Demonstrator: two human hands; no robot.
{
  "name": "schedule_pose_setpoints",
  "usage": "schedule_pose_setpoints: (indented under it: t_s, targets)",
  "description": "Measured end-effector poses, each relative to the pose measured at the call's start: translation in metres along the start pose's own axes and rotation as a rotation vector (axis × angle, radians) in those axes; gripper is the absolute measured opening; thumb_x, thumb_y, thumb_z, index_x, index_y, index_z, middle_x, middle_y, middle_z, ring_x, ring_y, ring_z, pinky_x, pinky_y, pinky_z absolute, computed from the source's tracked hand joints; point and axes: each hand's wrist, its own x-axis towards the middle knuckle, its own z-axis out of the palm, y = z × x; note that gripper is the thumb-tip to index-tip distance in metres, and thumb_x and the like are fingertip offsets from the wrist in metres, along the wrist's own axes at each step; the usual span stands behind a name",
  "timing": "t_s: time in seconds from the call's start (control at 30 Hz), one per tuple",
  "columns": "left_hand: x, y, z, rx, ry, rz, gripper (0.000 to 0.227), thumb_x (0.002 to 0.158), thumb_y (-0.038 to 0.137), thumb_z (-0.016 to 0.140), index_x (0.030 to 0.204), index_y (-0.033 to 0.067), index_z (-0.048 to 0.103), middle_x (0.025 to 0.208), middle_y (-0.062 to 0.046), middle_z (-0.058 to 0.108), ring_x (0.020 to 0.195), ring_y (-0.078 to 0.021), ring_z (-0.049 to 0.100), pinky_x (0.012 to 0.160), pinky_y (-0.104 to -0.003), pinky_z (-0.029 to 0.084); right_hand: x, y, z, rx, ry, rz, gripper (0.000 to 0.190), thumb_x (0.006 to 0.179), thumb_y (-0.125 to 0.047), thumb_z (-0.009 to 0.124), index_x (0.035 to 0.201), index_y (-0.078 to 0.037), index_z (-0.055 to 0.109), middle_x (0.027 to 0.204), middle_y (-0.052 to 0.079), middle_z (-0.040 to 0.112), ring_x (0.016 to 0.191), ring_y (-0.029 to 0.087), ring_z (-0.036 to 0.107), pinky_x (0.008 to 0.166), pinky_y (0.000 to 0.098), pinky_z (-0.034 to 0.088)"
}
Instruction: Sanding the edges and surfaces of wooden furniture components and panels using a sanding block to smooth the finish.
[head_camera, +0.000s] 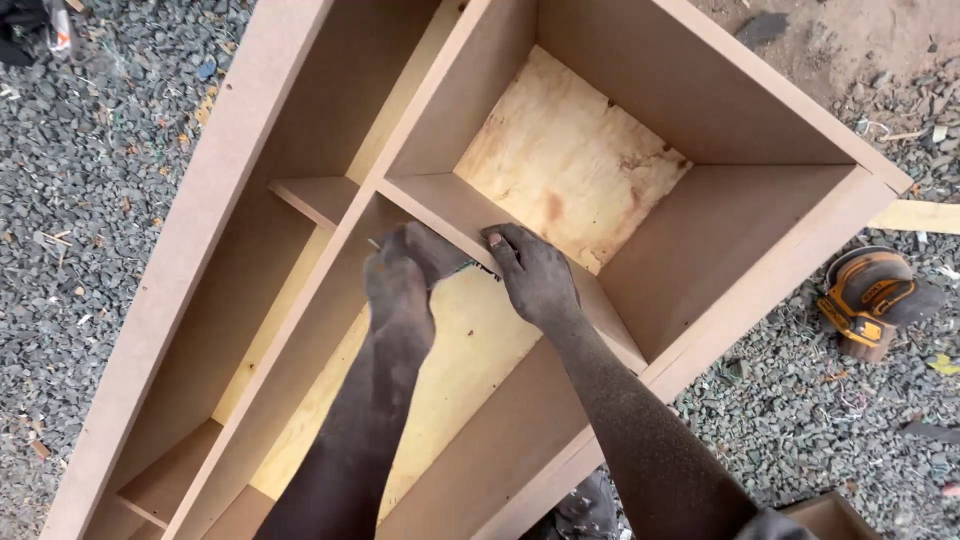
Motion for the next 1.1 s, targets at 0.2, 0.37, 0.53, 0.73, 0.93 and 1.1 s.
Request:
schedule_pose_setpoints:
  t_s: [0.2, 0.37, 0.53, 0.73, 0.93, 1.1]
  targets:
    - [-0.044, -0.037, -0.051, -0.122, -0.059, 0.337, 0.041, 0.104, 0.039, 0.047, 0.118, 0.0063, 0.067, 0.104, -0.003, 0.070, 0.103, -0.0137, 0.066, 0.092, -0.028, 0.054, -0.045, 0.039, -0.061, 0.187, 0.544, -0.630, 0.036, 0.110, -0.027, 0.044, 0.122, -0.002, 0.067, 0.131, 0.019, 0.067, 0.130, 0.033, 0.061, 0.113, 0.0462, 0.047]
    - [-0.102, -0.098, -0.024, 0.530, -0.652, 0.780, 0.057, 0.106, 0.045, 0.029, 0.158, 0.0224, 0.035, 0.163, 0.000, 0.046, 0.149, -0.0238, 0.046, 0.112, -0.039, 0.046, -0.067, 0.120, -0.125, 0.163, 1.206, -0.172, 0.040, 0.100, -0.012, 0.053, 0.137, -0.001, 0.041, 0.135, 0.019, 0.045, 0.112, 0.032, 0.052, 0.095, 0.0421, 0.044]
    - [-0.089, -0.163, 0.042, 0.798, -0.751, 1.390, 0.063, 0.106, 0.016, 0.053, 0.163, 0.0104, 0.025, 0.167, -0.023, 0.031, 0.152, -0.0409, 0.038, 0.124, -0.049, 0.036, -0.050, 0.129, -0.157, 0.968, 0.889, 0.256, 0.037, 0.097, -0.041, 0.056, 0.123, -0.016, 0.062, 0.122, -0.002, 0.068, 0.111, 0.009, 0.064, 0.094, 0.0267, 0.055]
    - [-0.079, -0.174, 0.071, 1.280, -0.688, 1.773, 0.077, 0.104, 0.032, 0.061, 0.167, 0.0134, 0.019, 0.175, -0.005, 0.015, 0.163, -0.0273, 0.017, 0.133, -0.046, 0.017, -0.053, 0.127, -0.162, 1.267, 0.692, 0.274, 0.046, 0.096, -0.041, 0.058, 0.130, -0.010, 0.064, 0.130, 0.001, 0.073, 0.114, 0.009, 0.068, 0.104, 0.0260, 0.058]
    - [-0.067, -0.162, 0.071, 1.312, -0.753, 1.780, 0.106, 0.073, 0.002, 0.067, 0.167, 0.0175, 0.021, 0.175, -0.005, 0.016, 0.162, -0.0295, 0.015, 0.132, -0.049, 0.013, -0.062, 0.150, -0.168, 1.250, 0.537, 0.302, 0.035, 0.097, -0.033, 0.062, 0.123, -0.010, 0.061, 0.118, 0.004, 0.069, 0.107, 0.018, 0.067, 0.099, 0.0371, 0.058]
    - [-0.061, -0.151, 0.086, 1.406, -0.810, 1.662, 0.099, 0.085, 0.006, 0.066, 0.166, 0.0308, 0.017, 0.169, -0.009, 0.030, 0.156, -0.0362, 0.023, 0.123, -0.058, 0.022, -0.103, 0.143, -0.152, 0.821, 0.569, 0.345, 0.055, 0.105, -0.047, 0.062, 0.130, 0.001, 0.052, 0.111, 0.015, 0.056, 0.091, 0.022, 0.063, 0.085, 0.0409, 0.059]
